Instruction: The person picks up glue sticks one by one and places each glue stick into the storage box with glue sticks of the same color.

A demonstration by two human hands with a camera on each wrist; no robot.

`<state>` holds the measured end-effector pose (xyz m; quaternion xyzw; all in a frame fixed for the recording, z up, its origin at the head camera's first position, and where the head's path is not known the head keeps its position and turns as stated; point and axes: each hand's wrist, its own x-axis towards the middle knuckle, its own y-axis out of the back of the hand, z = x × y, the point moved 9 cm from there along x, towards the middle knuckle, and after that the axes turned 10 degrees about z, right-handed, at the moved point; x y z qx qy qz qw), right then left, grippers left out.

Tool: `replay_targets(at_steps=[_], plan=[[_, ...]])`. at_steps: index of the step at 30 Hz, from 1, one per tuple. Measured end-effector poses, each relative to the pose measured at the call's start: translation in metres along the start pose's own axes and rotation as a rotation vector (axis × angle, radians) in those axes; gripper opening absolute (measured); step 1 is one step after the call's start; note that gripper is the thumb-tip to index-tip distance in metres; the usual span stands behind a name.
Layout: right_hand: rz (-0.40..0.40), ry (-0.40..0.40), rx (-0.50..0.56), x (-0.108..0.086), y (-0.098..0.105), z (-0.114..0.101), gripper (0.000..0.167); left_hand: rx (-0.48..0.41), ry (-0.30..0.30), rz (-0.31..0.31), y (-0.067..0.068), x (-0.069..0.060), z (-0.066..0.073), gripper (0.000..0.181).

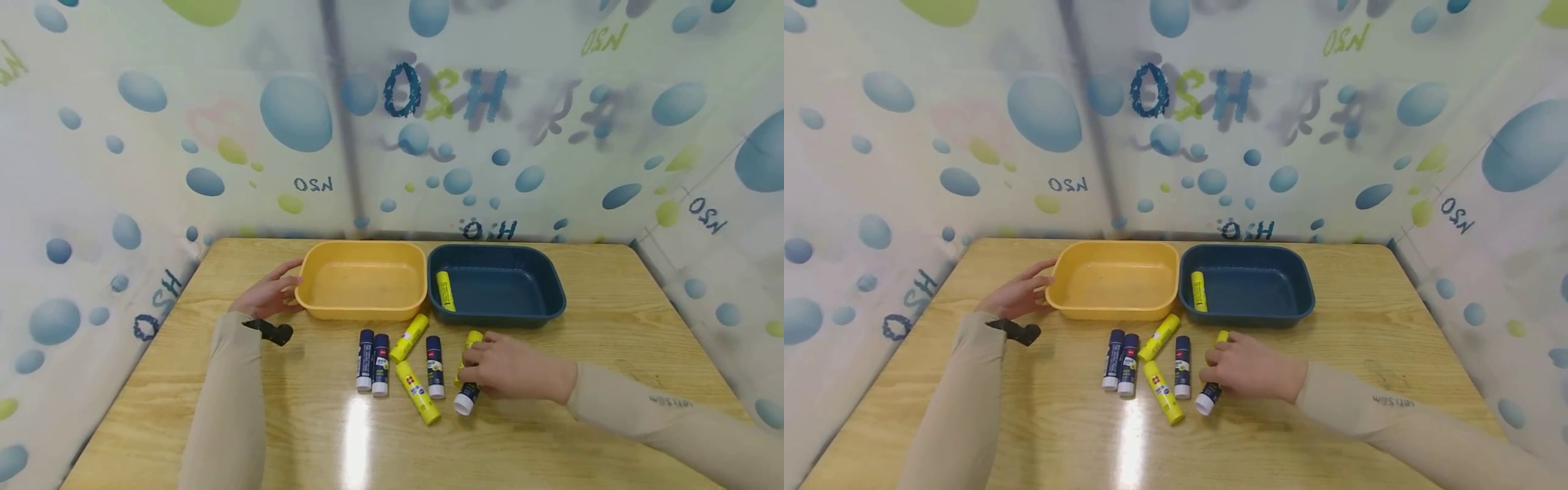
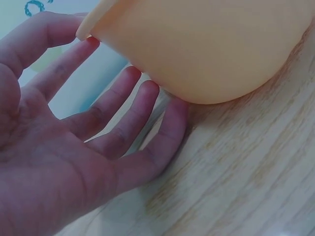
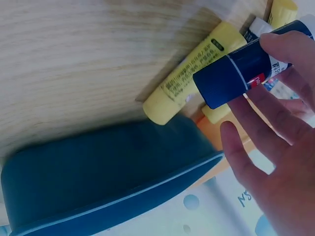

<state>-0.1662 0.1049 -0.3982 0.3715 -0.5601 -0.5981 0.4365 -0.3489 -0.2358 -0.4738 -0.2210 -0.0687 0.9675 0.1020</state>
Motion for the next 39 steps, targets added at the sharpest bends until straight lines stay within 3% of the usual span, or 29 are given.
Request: replay_targets(at_steps=[4, 14, 19, 32, 39], plan=[[-0.026, -0.020, 0.025, 0.004, 0.002, 0.004, 0.026, 0.003, -0.001, 0.001, 0.001, -0.003, -0.001, 0.061], [0.015, 0.000, 0.000, 0.015, 0.015, 0.012, 0.027, -0.009, 0.001, 0.015, 0.002, -0.002, -0.001, 0.061], [0.006, -0.039, 0.015, 0.025, 0.019, 0.020, 0.032, -0.008, -0.005, 0.013, 0.000, -0.002, 0.001, 0.060], [0.075, -0.079, 0.062, 0.054, 0.039, 0.036, 0.034, -0.013, -0.003, 0.019, 0.000, -0.002, 0.002, 0.058], [0.063, -0.078, 0.067, 0.072, 0.049, 0.036, 0.033, -0.013, 0.003, 0.023, 0.000, -0.002, 0.000, 0.056]])
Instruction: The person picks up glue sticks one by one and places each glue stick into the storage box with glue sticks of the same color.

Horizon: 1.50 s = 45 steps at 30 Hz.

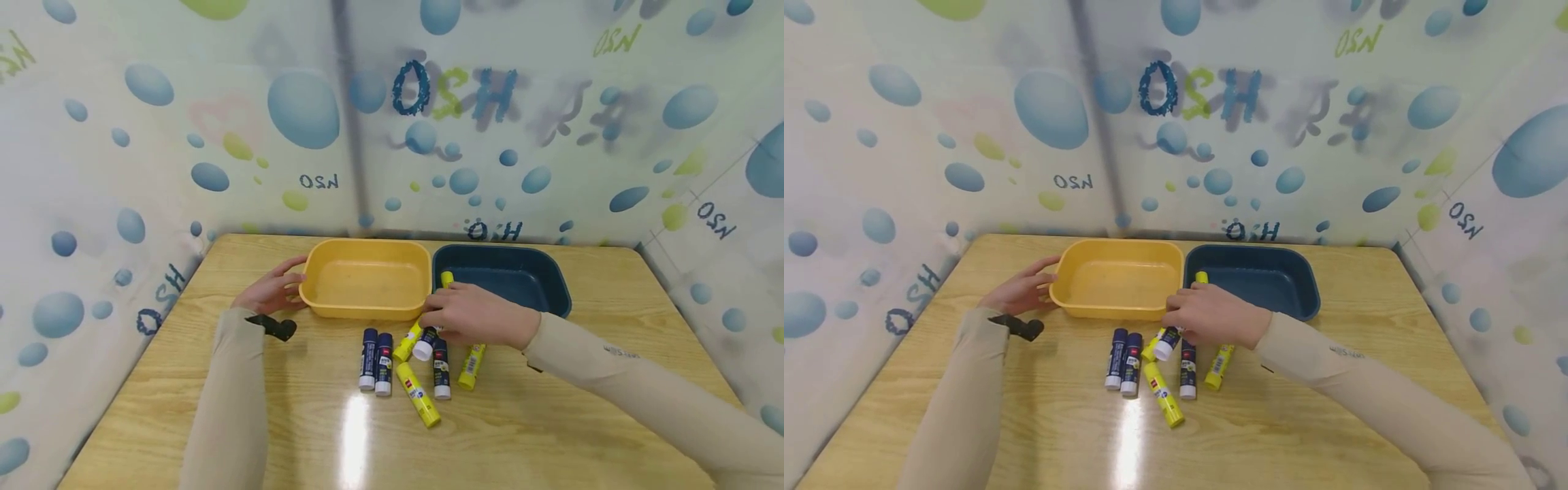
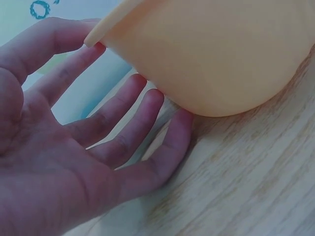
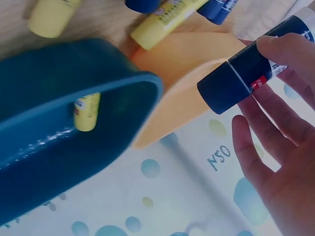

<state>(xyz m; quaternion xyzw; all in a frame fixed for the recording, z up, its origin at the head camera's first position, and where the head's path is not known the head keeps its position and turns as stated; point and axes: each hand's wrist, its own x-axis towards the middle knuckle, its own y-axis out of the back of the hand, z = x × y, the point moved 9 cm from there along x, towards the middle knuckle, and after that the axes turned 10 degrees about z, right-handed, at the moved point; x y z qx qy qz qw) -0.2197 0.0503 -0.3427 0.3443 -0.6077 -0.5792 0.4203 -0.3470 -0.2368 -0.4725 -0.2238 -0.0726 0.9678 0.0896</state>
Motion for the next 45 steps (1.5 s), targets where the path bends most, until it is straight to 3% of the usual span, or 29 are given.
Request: replay_targets(at_steps=[15, 24, 35, 45], plan=[[-0.024, -0.047, 0.012, 0.042, 0.000, 0.014, 0.031, 0.007, 0.000, -0.015, -0.006, 0.002, 0.006, 0.053], [-0.075, -0.074, -0.077, 0.080, -0.006, 0.033, 0.031, -0.028, 0.014, -0.004, -0.004, 0.006, 0.002, 0.049], [-0.193, -0.059, -0.271, 0.109, -0.052, 0.057, 0.029, -0.023, 0.018, -0.013, -0.003, 0.004, -0.001, 0.055], [-0.324, 0.027, -0.351, 0.131, -0.095, 0.048, 0.025, -0.033, 0.023, -0.012, -0.002, -0.001, 0.001, 0.056]])
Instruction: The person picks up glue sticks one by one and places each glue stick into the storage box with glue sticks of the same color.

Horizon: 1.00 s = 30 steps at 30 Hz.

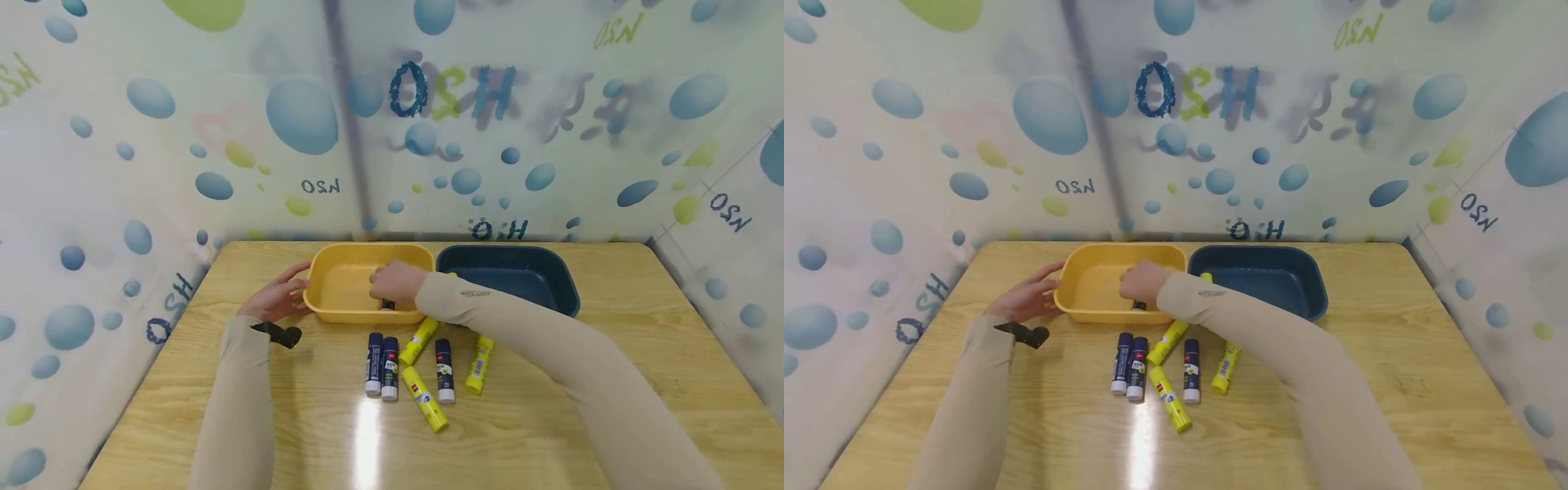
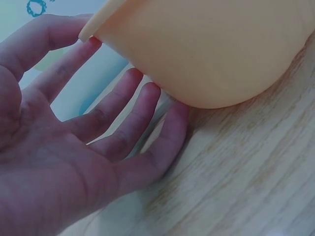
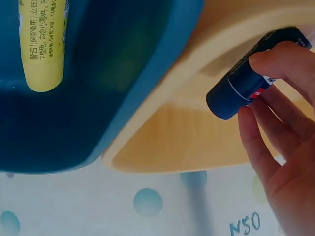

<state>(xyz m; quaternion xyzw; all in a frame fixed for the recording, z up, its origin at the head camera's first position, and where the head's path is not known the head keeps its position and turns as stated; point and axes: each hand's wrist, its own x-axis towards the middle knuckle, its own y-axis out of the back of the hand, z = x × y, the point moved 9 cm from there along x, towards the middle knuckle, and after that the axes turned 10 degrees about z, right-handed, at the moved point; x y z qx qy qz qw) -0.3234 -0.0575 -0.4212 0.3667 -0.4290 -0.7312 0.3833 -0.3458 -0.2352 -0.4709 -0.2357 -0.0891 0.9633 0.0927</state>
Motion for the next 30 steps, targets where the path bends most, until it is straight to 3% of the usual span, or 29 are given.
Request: replay_targets(at_steps=[5, 12, 24, 30], plan=[[-0.023, 0.031, -0.067, 0.005, -0.006, -0.008, 0.021, 0.017, -0.017, -0.003, 0.001, -0.001, 0.000, 0.055], [0.048, 0.070, -0.112, 0.004, -0.002, -0.016, 0.019, 0.001, -0.003, -0.014, -0.001, -0.002, -0.001, 0.051], [0.020, 0.000, -0.001, -0.007, 0.031, -0.004, 0.029, 0.023, -0.004, -0.011, 0.001, -0.003, -0.003, 0.056], [0.048, -0.036, 0.083, -0.015, 0.052, 0.000, 0.030, 0.009, -0.004, -0.019, -0.002, -0.001, -0.002, 0.054]])
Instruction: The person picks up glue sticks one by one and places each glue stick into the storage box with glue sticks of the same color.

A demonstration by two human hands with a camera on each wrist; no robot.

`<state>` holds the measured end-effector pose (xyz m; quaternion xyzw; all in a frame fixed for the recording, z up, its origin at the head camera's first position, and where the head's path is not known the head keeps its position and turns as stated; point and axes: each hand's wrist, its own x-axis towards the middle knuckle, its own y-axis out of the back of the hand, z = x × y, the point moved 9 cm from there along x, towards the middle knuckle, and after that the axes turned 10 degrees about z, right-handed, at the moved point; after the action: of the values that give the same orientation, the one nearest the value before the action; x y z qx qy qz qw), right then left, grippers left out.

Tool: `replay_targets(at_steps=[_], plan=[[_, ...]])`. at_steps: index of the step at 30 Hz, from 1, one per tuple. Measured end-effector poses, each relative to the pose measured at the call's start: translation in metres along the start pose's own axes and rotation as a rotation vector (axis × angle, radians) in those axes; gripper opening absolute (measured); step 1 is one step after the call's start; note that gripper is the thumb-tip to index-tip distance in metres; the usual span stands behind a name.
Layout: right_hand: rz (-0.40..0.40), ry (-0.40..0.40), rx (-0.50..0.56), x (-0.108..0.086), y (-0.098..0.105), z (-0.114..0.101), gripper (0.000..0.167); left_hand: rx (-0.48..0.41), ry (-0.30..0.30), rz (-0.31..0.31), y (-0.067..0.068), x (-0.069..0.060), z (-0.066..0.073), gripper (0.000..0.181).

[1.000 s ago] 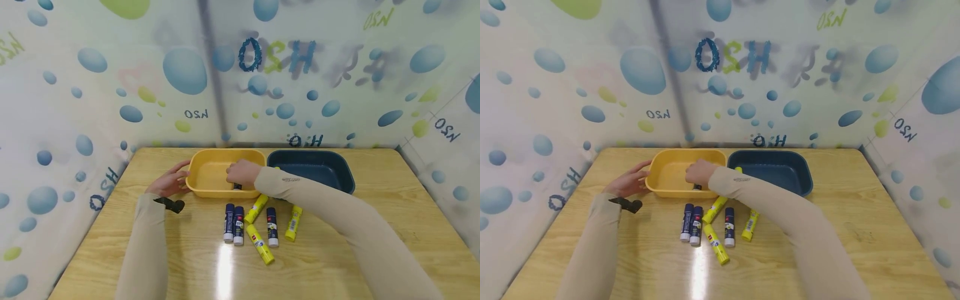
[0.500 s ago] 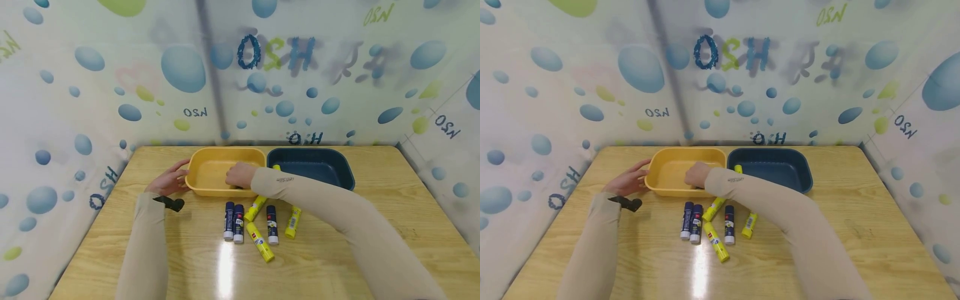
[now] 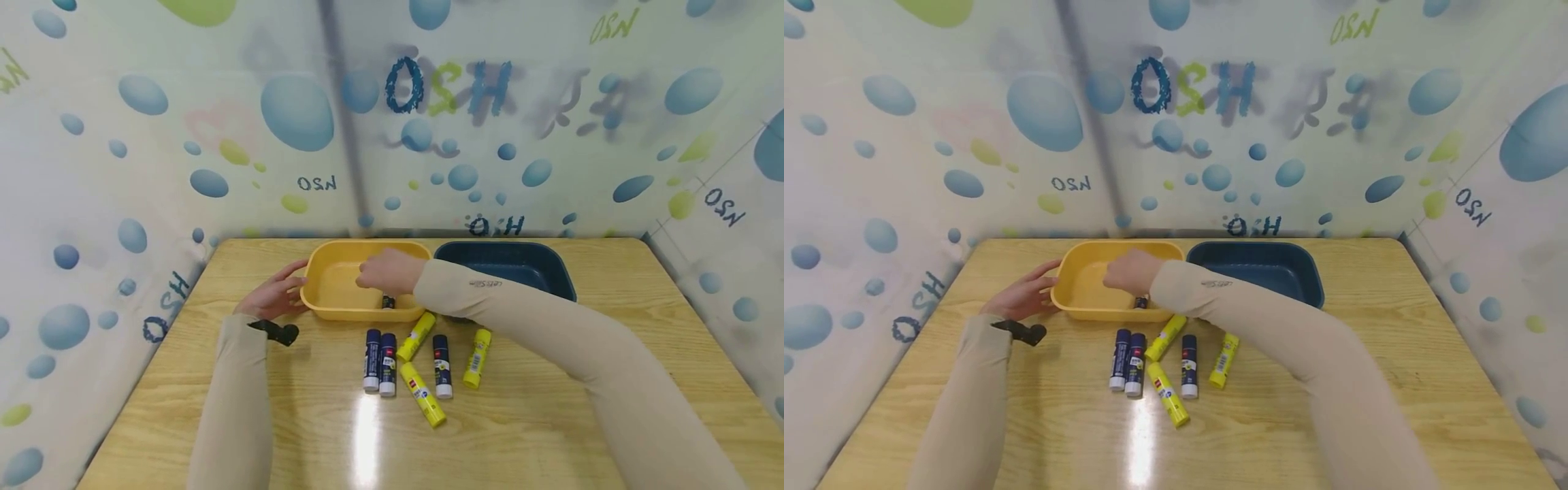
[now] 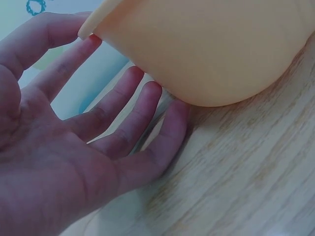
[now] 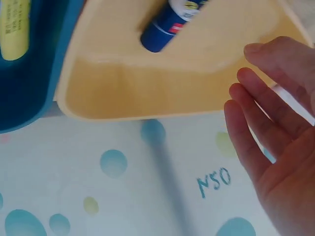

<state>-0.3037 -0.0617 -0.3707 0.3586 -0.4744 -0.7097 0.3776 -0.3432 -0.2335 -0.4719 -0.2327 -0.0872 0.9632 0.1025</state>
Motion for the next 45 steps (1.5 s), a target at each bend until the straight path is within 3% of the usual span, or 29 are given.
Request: replay_targets(at_steps=[13, 19, 26, 36, 45], plan=[[0.087, 0.048, 0.218, -0.033, 0.050, -0.021, 0.028, 0.002, -0.010, -0.005, 0.000, -0.002, 0.002, 0.053], [0.097, 0.047, 0.290, -0.053, 0.061, -0.026, 0.028, -0.005, 0.000, 0.000, 0.000, -0.002, 0.001, 0.053], [0.119, 0.007, 0.292, -0.079, 0.069, -0.019, 0.029, -0.005, -0.005, -0.011, -0.001, -0.001, 0.001, 0.056], [0.116, -0.051, 0.302, -0.105, 0.053, -0.014, 0.032, -0.019, 0.008, 0.014, 0.003, 0.003, -0.002, 0.056], [0.103, -0.120, 0.409, -0.127, 0.025, -0.011, 0.026, -0.009, -0.009, -0.004, 0.003, 0.002, -0.002, 0.057]])
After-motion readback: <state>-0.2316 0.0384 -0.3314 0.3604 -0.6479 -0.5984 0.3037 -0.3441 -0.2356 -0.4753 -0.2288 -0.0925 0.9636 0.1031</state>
